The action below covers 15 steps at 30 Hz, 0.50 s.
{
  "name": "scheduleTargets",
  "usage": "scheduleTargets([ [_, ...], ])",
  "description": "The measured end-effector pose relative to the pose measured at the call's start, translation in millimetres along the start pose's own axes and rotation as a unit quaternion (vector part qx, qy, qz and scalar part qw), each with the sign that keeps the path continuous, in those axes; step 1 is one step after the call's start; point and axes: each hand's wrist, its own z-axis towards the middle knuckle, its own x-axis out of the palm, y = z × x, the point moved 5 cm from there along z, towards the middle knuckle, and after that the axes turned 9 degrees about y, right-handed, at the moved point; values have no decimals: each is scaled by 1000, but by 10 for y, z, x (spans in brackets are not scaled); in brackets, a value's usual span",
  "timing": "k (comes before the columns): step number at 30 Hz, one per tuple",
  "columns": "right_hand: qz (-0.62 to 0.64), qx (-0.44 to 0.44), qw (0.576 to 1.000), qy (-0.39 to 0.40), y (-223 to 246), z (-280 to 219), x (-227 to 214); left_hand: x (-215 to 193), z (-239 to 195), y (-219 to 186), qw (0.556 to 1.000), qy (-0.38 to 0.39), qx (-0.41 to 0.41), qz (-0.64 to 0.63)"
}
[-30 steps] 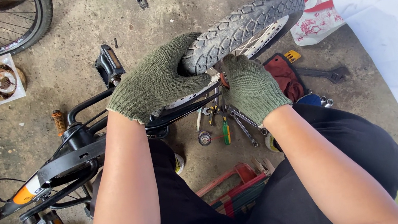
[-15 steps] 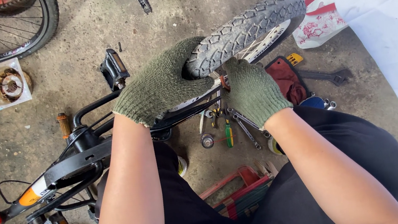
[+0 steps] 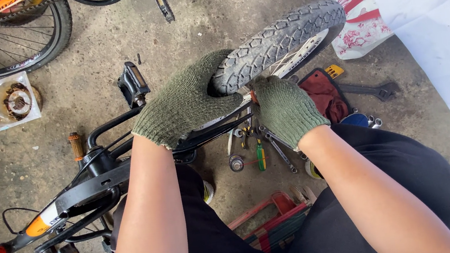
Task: The person uses pliers to adjust the spokes on a bicycle wheel while sitting on the floor. The wheel is held steady with the left hand while the right hand manipulates the tool on the spoke nipples.
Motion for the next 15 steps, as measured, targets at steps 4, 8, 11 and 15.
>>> scheduleTargets([
  [4,-10,-12,1000,-7,-54,12,44,-6,5,-8,1000,3,-12,4],
  [8,-6,-35,999,-17,-93,7,35,-11,-2,3,1000,0,-15,19],
  [11,21,-62,998,-4,-221,32,99,11,2,49,1000,1,-6,7],
  [15,48,-46,997,26,-348,51,126,-10,14,23,1000,2,-16,4],
])
